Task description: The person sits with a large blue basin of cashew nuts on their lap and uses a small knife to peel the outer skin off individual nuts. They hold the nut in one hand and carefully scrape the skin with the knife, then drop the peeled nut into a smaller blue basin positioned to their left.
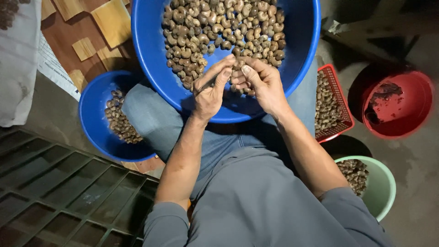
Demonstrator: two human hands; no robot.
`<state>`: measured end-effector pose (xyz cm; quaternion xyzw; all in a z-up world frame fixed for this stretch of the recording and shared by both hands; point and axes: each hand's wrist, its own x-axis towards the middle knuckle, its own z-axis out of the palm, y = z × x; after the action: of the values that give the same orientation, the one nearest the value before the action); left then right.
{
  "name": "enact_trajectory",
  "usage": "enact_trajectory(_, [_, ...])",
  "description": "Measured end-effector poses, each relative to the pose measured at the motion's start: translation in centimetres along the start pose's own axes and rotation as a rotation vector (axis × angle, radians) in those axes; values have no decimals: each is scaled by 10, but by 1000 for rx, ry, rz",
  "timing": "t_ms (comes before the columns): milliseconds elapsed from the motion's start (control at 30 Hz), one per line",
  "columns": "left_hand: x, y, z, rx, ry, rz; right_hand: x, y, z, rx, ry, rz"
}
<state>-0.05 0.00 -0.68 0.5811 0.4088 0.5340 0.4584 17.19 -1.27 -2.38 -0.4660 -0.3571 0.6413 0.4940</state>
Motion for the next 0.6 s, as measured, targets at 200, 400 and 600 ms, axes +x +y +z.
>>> enact_trajectory(200, [2,6,0,-30,-36,24,2,1,-4,12,-25,-41])
enact_trajectory(400, [1,0,0,-38,-32,34,0,-8,1,97,-25,-6])
enact_trajectory(600, [0,3,7,-46,-87,80,3,-1,-6,230,15,76])
